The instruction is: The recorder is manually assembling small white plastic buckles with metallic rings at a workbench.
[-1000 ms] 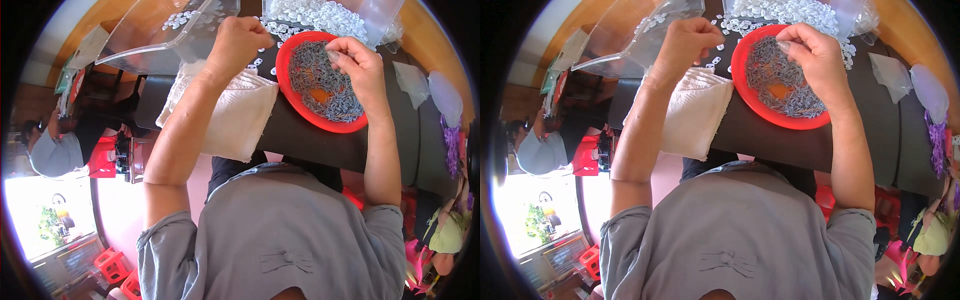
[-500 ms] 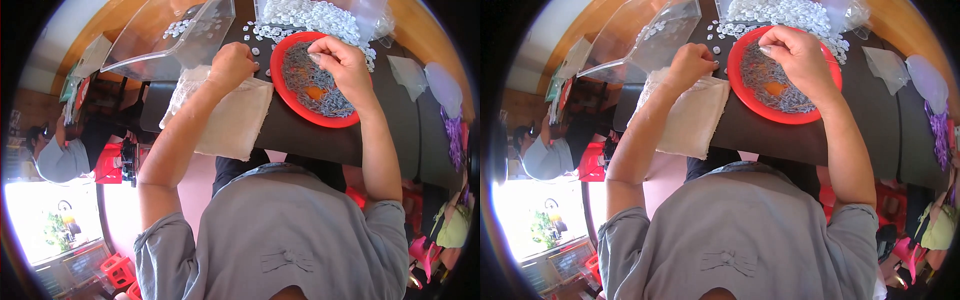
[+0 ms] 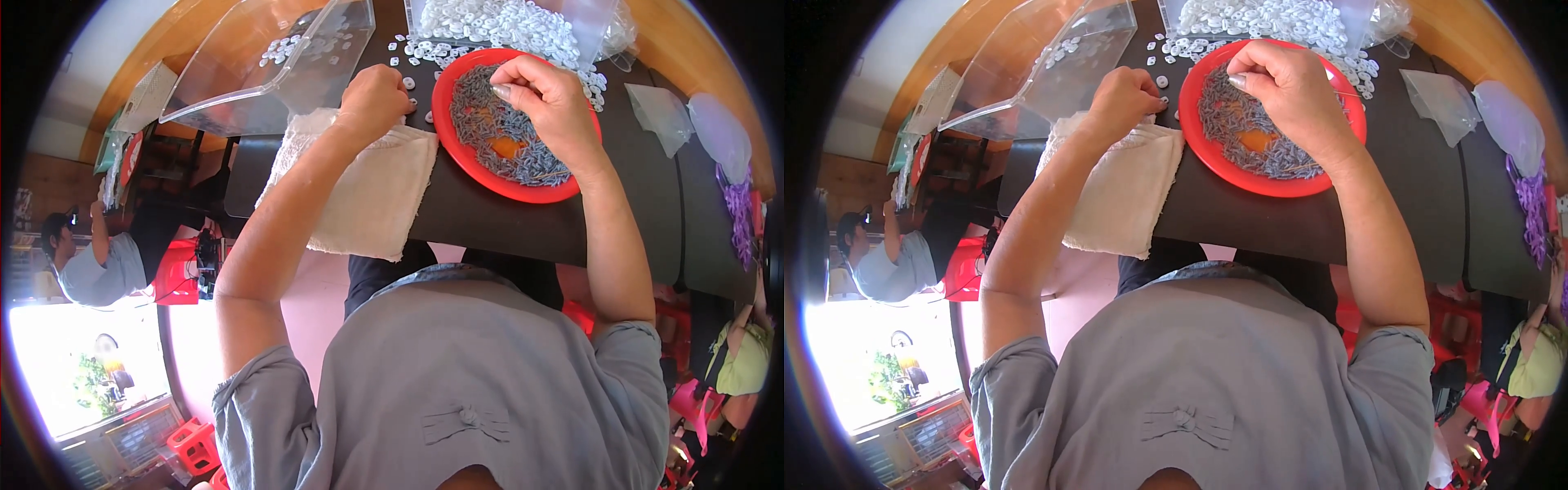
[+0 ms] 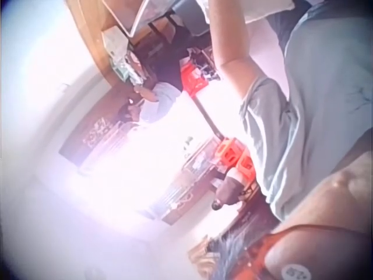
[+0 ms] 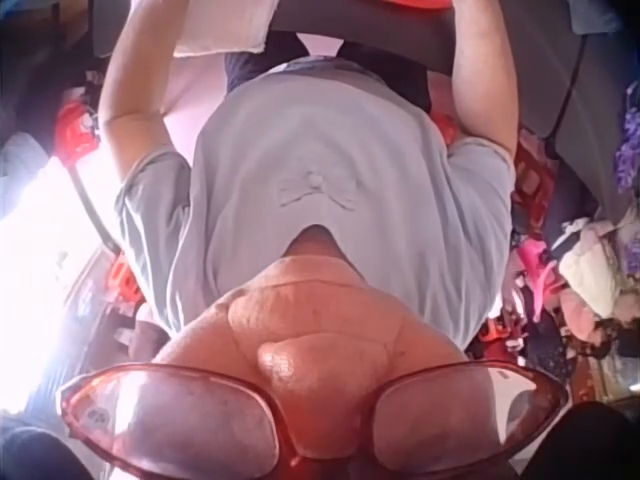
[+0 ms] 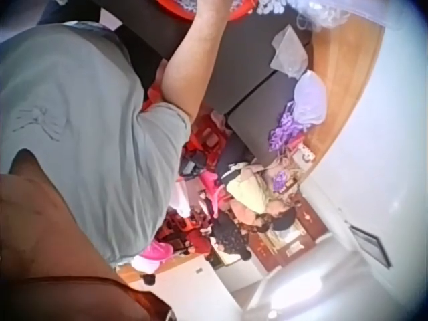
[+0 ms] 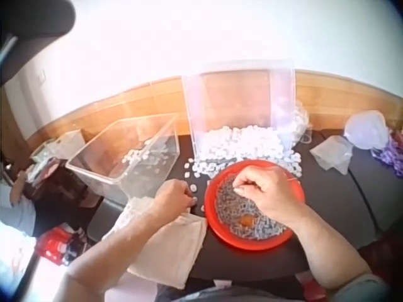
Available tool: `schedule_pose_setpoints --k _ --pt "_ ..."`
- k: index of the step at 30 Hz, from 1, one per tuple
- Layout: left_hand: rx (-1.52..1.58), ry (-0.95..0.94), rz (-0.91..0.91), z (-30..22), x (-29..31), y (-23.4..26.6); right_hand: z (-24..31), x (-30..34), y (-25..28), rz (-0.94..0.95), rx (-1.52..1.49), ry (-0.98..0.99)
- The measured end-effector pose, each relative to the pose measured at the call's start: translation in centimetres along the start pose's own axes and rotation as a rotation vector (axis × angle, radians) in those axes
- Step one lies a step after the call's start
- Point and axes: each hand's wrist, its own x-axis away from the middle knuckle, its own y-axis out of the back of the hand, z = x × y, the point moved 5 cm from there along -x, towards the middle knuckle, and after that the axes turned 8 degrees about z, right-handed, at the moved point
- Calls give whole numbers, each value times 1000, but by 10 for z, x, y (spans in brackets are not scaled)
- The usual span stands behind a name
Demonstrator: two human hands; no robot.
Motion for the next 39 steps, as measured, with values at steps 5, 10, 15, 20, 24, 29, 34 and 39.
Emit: schedule_pose_setpoints --k 5,10,15,20,24,29,34,39 --pt "-2 41 67 1 -8 -2 -1 1 -1 3 6 -13" --pt "71 6 93 2 -9 1 0 0 0 -5 43 19" --pt "271 -55 77 0 -7 -4 -3 1 1 -9 9 -3" --pt "494 -148 -128 5 -4 -2 -7 -2 -1 -10 -119 -88" --pt "891 -40 -82 -18 5 12 -6 -1 2 -23 -262 -177" --pt "1345 -12 109 -63 4 -13 -5 2 3 -75 -420 -281" --pt "1510 11 197 -82 2 -36 -14 1 0 -148 -498 -341" --pt "1516 -80 178 -85 7 -39 -18 1 -3 -176 -483 -327"
